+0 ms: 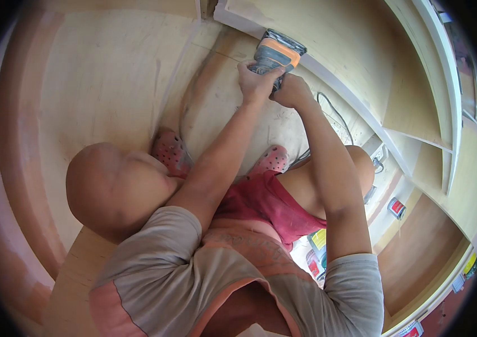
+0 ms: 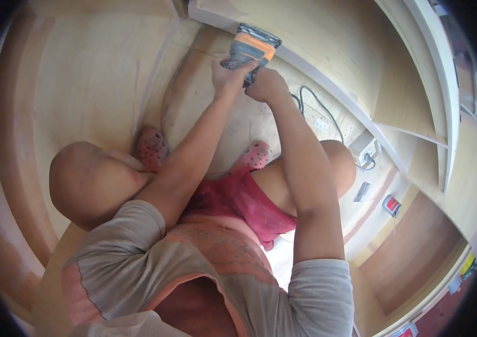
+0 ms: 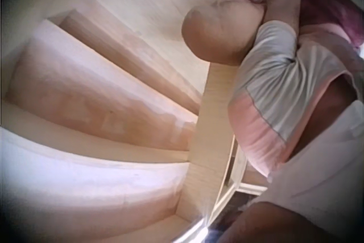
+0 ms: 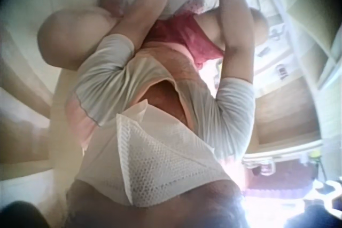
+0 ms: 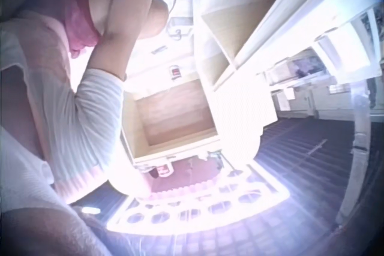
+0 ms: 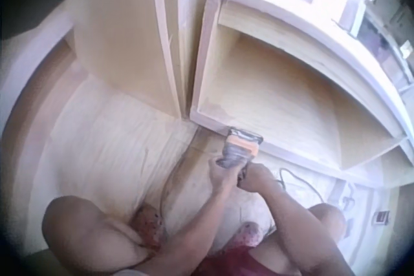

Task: The person uses an electric sander and a sanding block to smooth the inner surfaces of a wooden shelving unit, alternating between the tools and wiping the dust away by hand.

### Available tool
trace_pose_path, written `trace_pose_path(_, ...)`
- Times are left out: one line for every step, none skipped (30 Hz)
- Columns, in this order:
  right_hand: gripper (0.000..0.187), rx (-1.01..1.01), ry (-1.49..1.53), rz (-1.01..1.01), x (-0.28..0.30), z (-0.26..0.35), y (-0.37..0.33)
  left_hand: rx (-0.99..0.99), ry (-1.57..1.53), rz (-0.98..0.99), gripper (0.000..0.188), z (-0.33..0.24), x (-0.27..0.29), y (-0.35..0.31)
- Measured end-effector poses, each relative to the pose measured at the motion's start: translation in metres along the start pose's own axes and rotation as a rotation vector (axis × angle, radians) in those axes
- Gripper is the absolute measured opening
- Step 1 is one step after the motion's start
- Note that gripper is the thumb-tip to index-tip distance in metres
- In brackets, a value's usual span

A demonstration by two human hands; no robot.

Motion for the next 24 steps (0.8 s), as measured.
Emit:
trace_pose_path(0.040, 0.001, 0.006, 0.000, 0.001, 0.006, 0.002, -0.018, 0.026, -0.016, 0.074, -0.003, 0.005, 0.005)
trace_pose_path(0.039, 0.022, 0.017, 0.011, 0.000, 0.014, 0.004, -0.032, 0.047, -0.019, 0.074, -0.005, 0.011, 0.009)
trace_pose_path(0.039, 0.029, 0.011, 0.012, 0.000, 0.022, 0.006, -0.035, 0.054, -0.031, 0.074, -0.008, 0.017, 0.015)
trace_pose_path(0.039, 0.042, 0.028, 0.024, 0.000, 0.031, 0.008, -0.019, 0.030, -0.041, 0.074, -0.010, 0.024, 0.020)
trace_pose_path(0.039, 0.047, 0.022, 0.042, -0.001, 0.040, 0.010, 0.014, 0.001, -0.038, 0.075, -0.012, 0.031, 0.025)
trace_pose_path(0.038, 0.048, 0.006, 0.048, -0.002, 0.047, 0.011, 0.044, -0.052, -0.031, 0.077, -0.013, 0.037, 0.030)
trace_pose_path(0.038, 0.053, 0.014, 0.063, -0.003, 0.054, 0.012, 0.045, -0.051, -0.032, 0.077, -0.015, 0.042, 0.034)
trace_pose_path(0.038, 0.079, 0.031, 0.068, -0.002, 0.061, 0.012, 0.033, 0.013, -0.061, 0.079, -0.018, 0.048, 0.039)
trace_pose_path(0.038, 0.093, 0.036, 0.062, -0.002, 0.067, 0.013, 0.025, 0.067, -0.078, 0.081, -0.020, 0.054, 0.043)
trace_pose_path(0.038, 0.105, 0.047, 0.074, -0.002, 0.072, 0.014, 0.023, 0.077, -0.090, 0.081, -0.022, 0.058, 0.047)
trace_pose_path(0.038, 0.091, 0.048, 0.075, -0.003, 0.075, 0.015, 0.026, 0.092, -0.081, 0.083, -0.023, 0.061, 0.051)
trace_pose_path(0.038, 0.074, 0.045, 0.060, -0.003, 0.076, 0.016, 0.030, 0.091, -0.062, 0.086, -0.023, 0.061, 0.051)
trace_pose_path(0.038, 0.074, 0.050, 0.080, -0.005, 0.076, 0.017, 0.034, 0.110, -0.070, 0.086, -0.023, 0.062, 0.051)
trace_pose_path(0.038, 0.074, 0.029, 0.080, -0.007, 0.074, 0.018, 0.046, -0.001, -0.071, 0.086, -0.021, 0.059, 0.049)
trace_pose_path(0.039, 0.076, 0.002, 0.069, -0.008, 0.071, 0.019, 0.063, -0.117, -0.063, 0.087, -0.018, 0.056, 0.046)
trace_pose_path(0.039, 0.077, -0.004, 0.075, -0.011, 0.066, 0.020, 0.058, -0.124, -0.078, 0.087, -0.016, 0.053, 0.042)
trace_pose_path(0.039, 0.045, -0.034, 0.099, -0.014, 0.059, 0.021, 0.120, -0.072, -0.051, 0.085, -0.012, 0.049, 0.035)
trace_pose_path(0.039, 0.000, -0.081, 0.115, -0.018, 0.052, 0.022, 0.171, -0.038, -0.022, 0.084, -0.008, 0.043, 0.030)
trace_pose_path(0.039, 0.015, -0.076, 0.124, -0.022, 0.047, 0.022, 0.186, -0.029, -0.031, 0.084, -0.006, 0.038, 0.026)
trace_pose_path(0.039, 0.033, -0.046, 0.091, -0.023, 0.043, 0.022, 0.087, 0.042, -0.053, 0.082, -0.009, 0.036, 0.023)
trace_pose_path(0.039, 0.027, -0.032, 0.056, -0.024, 0.040, 0.024, 0.062, 0.102, -0.038, 0.081, -0.011, 0.033, 0.021)
trace_pose_path(0.039, 0.050, -0.016, 0.063, -0.026, 0.039, 0.025, 0.008, 0.166, -0.074, 0.079, -0.014, 0.033, 0.020)
trace_pose_path(0.039, 0.077, 0.015, 0.031, -0.026, 0.040, 0.026, -0.027, 0.174, -0.095, 0.079, -0.017, 0.034, 0.019)
trace_pose_path(0.039, 0.089, 0.041, -0.011, -0.025, 0.041, 0.027, -0.038, 0.229, -0.098, 0.080, -0.020, 0.035, 0.020)
Point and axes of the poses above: each hand's wrist, its own y-axis towards the middle knuckle, its own x-axis out of the back of the hand, z = x × y, the point moved 4 cm from there along y, towards the middle knuckle, and after that the axes turned 12 degrees about -x, right-handed, at the moved point
